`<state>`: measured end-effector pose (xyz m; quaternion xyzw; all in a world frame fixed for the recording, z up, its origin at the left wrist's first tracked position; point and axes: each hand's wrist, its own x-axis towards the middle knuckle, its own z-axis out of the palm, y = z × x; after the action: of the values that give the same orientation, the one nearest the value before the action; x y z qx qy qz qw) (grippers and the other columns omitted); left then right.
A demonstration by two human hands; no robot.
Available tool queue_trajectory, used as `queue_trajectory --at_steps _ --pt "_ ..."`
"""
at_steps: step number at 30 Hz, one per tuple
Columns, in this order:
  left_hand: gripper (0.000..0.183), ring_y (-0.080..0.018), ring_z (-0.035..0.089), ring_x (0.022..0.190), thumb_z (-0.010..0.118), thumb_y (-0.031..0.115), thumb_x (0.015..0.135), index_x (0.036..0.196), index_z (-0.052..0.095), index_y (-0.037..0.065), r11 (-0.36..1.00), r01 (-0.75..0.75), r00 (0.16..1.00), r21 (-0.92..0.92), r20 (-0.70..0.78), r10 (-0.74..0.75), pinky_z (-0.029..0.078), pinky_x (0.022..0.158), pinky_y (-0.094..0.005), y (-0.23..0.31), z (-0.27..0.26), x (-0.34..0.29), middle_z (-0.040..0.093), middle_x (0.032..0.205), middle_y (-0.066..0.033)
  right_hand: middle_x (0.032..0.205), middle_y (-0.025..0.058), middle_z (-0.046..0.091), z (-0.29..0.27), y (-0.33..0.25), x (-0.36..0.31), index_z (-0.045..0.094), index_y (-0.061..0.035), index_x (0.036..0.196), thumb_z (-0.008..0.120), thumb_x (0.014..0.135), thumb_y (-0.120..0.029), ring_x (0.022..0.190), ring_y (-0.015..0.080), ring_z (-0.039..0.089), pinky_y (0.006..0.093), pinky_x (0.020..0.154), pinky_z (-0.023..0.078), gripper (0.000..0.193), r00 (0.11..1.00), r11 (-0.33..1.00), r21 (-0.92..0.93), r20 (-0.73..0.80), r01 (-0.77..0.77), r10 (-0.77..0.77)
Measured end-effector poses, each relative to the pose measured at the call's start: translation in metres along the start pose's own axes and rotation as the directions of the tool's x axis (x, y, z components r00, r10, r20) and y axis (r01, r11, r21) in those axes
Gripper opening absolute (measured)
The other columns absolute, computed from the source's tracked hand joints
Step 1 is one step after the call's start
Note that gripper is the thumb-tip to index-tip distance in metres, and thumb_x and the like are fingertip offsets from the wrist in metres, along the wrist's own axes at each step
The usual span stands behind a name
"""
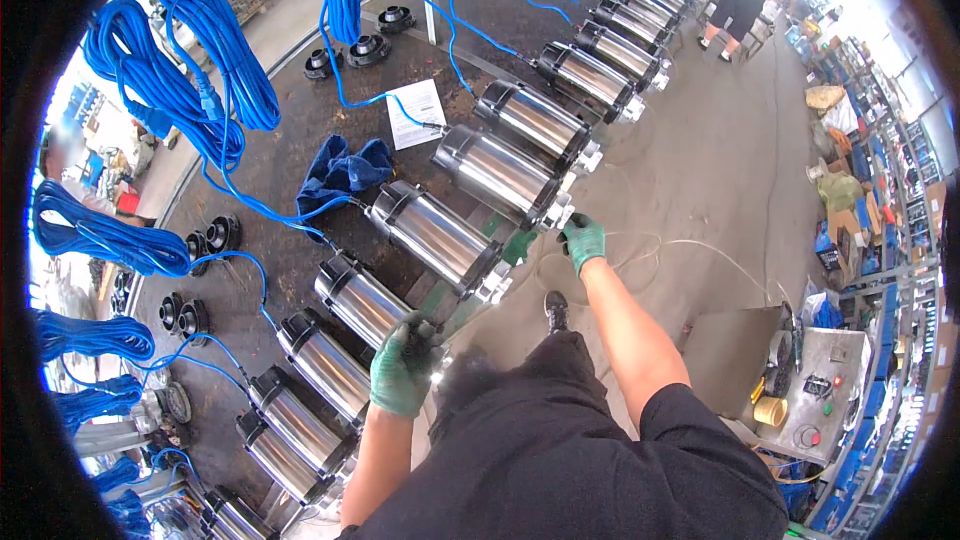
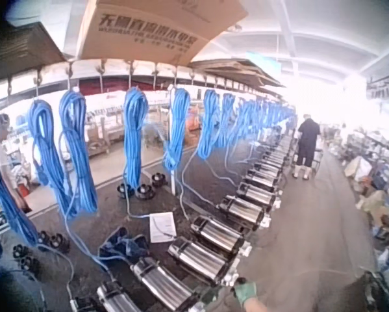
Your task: The person assembles metal components onto large cylindrical pump housings, using an air-powered screwdriver to secure screws into the end plates and handling individual small metal parts by hand.
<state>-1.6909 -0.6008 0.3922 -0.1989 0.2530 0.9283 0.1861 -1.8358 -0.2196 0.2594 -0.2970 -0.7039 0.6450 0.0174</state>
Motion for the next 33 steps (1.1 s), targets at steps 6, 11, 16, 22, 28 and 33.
queue_trajectory --at_steps 6,11,16,22,28,33 --pt "0.031 -0.0289 0.068 0.094 0.069 0.022 0.094 0.120 0.067 0.005 0.999 -0.005 0.999 -0.053 -0.053 0.002 0.057 0.083 -0.0388 -0.022 0.017 0.014 0.071 0.101 -0.0088 0.072 0.0042 0.066 0.000 0.007 0.020 0.071 -0.0018 0.110 0.068 0.093 -0.011 0.053 0.0117 0.057 0.0287 0.046 0.044 0.019 0.997 0.999 -0.029 0.063 0.042 -0.040" --pt "0.036 -0.0313 0.066 0.103 0.062 0.029 0.099 0.125 0.065 0.005 1.000 -0.002 0.999 -0.009 -0.034 0.002 0.054 0.093 -0.0427 -0.052 0.043 0.033 0.071 0.109 -0.0114 0.063 0.0087 0.062 -0.006 0.036 0.047 0.069 -0.0043 0.086 0.064 0.091 -0.018 0.053 0.0178 0.060 0.0355 0.051 0.048 0.016 0.982 0.982 -0.070 0.080 0.177 -0.172" --pt "0.054 -0.0341 0.059 0.122 0.045 0.046 0.105 0.137 0.057 0.004 0.999 0.051 0.999 0.009 -0.002 -0.051 0.044 0.110 -0.0464 -0.069 0.118 0.057 0.063 0.132 -0.0168 0.082 0.0024 0.069 -0.034 0.018 0.039 0.070 -0.0047 0.115 0.066 0.092 -0.013 0.061 0.0122 0.059 0.0297 0.051 0.047 0.024 0.920 0.990 -0.130 0.391 0.050 0.005" --pt "0.064 -0.0350 0.055 0.129 0.042 0.051 0.106 0.140 0.053 -0.002 0.999 0.033 0.999 0.040 -0.006 -0.032 0.041 0.114 -0.0481 -0.102 0.172 0.091 0.059 0.139 -0.0190 0.097 0.0097 0.070 -0.063 -0.125 -0.038 0.072 -0.0080 0.111 0.069 0.090 -0.014 0.084 0.0231 0.065 0.0356 0.074 0.055 0.021 0.655 0.737 -0.001 0.460 0.676 -0.600" --pt "0.057 -0.0268 0.061 0.110 0.041 0.048 0.106 0.134 0.059 0.002 0.997 0.053 0.997 0.063 0.050 -0.056 0.045 0.106 -0.0476 -0.130 0.188 0.118 0.067 0.120 -0.0109 0.102 0.0139 0.065 -0.057 -0.169 -0.067 0.072 -0.0117 0.104 0.074 0.086 -0.025 0.094 0.0343 0.065 0.0444 0.084 0.054 0.023 0.360 0.299 -0.225 0.753 0.927 -0.551" --pt "0.045 -0.0277 0.063 0.108 0.051 0.045 0.104 0.122 0.065 0.006 0.997 0.057 0.982 0.050 0.180 -0.065 0.046 0.105 -0.0478 -0.145 0.178 0.136 0.070 0.113 -0.0108 0.100 0.0131 0.066 -0.054 -0.157 -0.052 0.070 -0.0114 0.101 0.070 0.087 -0.022 0.096 0.0345 0.066 0.0457 0.083 0.055 0.018 0.369 0.256 -0.279 0.816 0.926 -0.446"
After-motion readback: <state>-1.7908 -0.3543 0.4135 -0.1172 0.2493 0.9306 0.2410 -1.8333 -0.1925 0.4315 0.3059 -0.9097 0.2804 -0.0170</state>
